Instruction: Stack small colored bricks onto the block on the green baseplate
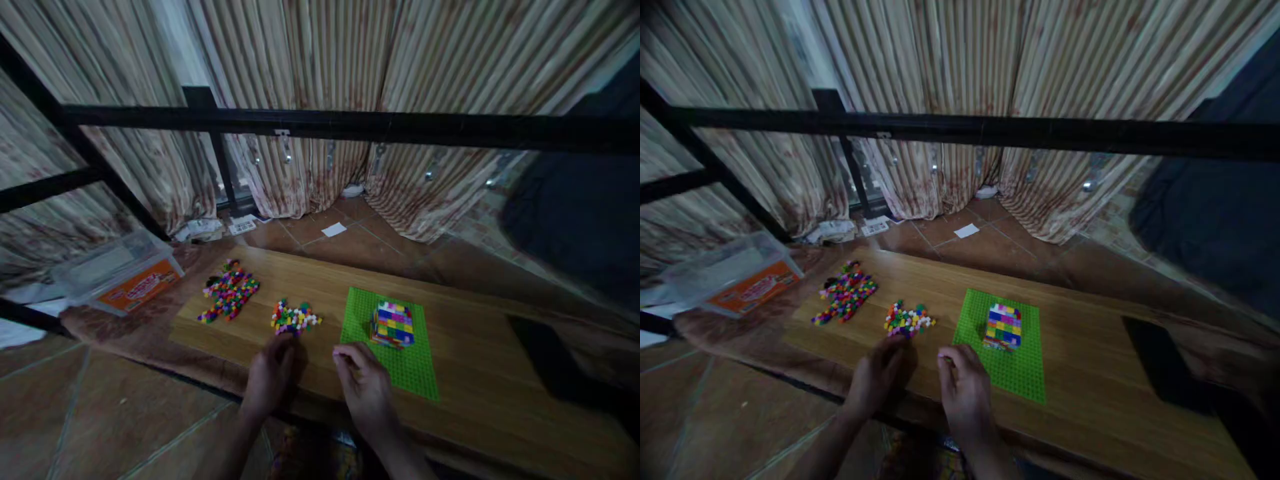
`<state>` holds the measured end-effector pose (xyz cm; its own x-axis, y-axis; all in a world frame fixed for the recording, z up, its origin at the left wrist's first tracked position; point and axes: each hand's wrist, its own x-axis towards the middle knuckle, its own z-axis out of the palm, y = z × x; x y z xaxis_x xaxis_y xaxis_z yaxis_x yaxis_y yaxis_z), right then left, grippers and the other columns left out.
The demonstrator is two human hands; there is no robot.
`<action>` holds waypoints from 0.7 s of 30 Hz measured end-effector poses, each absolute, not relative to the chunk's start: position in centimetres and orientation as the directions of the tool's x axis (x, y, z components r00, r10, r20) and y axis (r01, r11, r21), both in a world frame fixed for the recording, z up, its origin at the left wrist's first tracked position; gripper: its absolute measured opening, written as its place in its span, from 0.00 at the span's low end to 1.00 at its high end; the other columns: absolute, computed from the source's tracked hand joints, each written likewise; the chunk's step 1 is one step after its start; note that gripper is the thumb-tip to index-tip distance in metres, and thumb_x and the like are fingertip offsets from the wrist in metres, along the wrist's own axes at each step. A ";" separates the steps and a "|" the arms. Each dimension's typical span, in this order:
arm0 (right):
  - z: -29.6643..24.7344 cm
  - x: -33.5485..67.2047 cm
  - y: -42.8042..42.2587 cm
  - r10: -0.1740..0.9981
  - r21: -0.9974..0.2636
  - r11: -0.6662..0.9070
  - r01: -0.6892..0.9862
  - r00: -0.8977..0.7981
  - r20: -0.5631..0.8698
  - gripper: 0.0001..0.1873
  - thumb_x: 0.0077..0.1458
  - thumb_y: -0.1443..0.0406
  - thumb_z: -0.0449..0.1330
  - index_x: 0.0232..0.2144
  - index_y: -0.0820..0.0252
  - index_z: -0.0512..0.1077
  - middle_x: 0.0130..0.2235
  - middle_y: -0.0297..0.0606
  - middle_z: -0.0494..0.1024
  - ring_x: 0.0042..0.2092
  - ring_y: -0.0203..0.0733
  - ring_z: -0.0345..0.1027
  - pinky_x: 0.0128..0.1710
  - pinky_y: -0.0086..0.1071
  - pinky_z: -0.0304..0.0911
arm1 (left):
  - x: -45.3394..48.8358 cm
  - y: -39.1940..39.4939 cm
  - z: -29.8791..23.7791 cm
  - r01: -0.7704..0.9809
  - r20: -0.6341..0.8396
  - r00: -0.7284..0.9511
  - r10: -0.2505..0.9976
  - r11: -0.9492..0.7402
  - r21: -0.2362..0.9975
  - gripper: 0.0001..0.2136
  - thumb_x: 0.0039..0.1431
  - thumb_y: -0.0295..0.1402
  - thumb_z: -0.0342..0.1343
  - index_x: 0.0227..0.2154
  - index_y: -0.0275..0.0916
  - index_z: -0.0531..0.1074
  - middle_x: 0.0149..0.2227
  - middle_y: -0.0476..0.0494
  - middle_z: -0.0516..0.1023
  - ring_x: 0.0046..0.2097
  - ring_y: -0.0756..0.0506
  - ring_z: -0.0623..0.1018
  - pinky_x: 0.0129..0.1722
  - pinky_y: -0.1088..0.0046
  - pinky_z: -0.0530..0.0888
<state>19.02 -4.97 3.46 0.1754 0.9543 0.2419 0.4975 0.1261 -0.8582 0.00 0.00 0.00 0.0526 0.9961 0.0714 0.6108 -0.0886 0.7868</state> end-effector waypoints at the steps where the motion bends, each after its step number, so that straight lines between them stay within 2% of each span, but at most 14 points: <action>1: 3.8 20.1 -5.5 0.947 -0.860 0.115 0.498 0.206 0.246 0.12 0.62 0.60 0.53 0.36 0.55 0.75 0.37 0.38 0.78 0.40 0.40 0.72 0.41 0.32 0.66 | 0.0 0.0 -0.1 0.607 0.074 0.056 0.996 -0.093 0.789 0.16 0.58 0.39 0.49 0.44 0.39 0.74 0.44 0.41 0.81 0.47 0.42 0.80 0.49 0.65 0.75; 6: 5.1 25.9 -6.6 0.883 -0.864 0.019 0.503 0.396 0.250 0.12 0.60 0.56 0.55 0.37 0.54 0.76 0.42 0.38 0.79 0.44 0.43 0.73 0.45 0.35 0.65 | -0.2 0.3 -0.4 0.604 0.093 0.048 0.994 -0.103 0.790 0.15 0.57 0.40 0.50 0.42 0.40 0.74 0.46 0.42 0.81 0.50 0.41 0.78 0.51 0.65 0.75; 11: 5.1 31.2 -4.7 0.800 -0.847 -0.084 0.526 0.542 0.257 0.16 0.56 0.53 0.56 0.36 0.56 0.77 0.40 0.40 0.79 0.43 0.45 0.73 0.43 0.38 0.66 | -0.2 0.5 -0.7 0.625 0.090 0.033 0.995 -0.091 0.775 0.15 0.56 0.41 0.50 0.41 0.40 0.75 0.45 0.42 0.81 0.49 0.41 0.79 0.50 0.65 0.75; 17: 4.4 33.3 -1.7 0.808 -0.823 -0.090 0.560 0.525 0.269 0.17 0.55 0.53 0.55 0.34 0.58 0.77 0.39 0.42 0.80 0.42 0.46 0.73 0.45 0.39 0.65 | -0.4 0.6 -0.6 0.663 0.080 0.021 0.997 -0.074 0.745 0.17 0.56 0.42 0.50 0.43 0.40 0.74 0.42 0.41 0.82 0.46 0.40 0.81 0.45 0.65 0.77; 21: 4.0 33.6 -0.6 0.848 -0.793 -0.062 0.606 0.451 0.278 0.18 0.56 0.53 0.54 0.35 0.58 0.77 0.39 0.42 0.80 0.41 0.45 0.73 0.44 0.38 0.65 | -0.4 0.6 -0.5 0.659 0.102 0.039 0.994 -0.103 0.745 0.16 0.56 0.42 0.50 0.42 0.41 0.75 0.42 0.42 0.82 0.46 0.40 0.80 0.46 0.65 0.77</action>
<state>33.62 -0.64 3.99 0.4512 0.8480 0.2780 0.6060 -0.0625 -0.7930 -0.44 0.59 -0.48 0.0392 0.9940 0.1024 0.6589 -0.1027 0.7452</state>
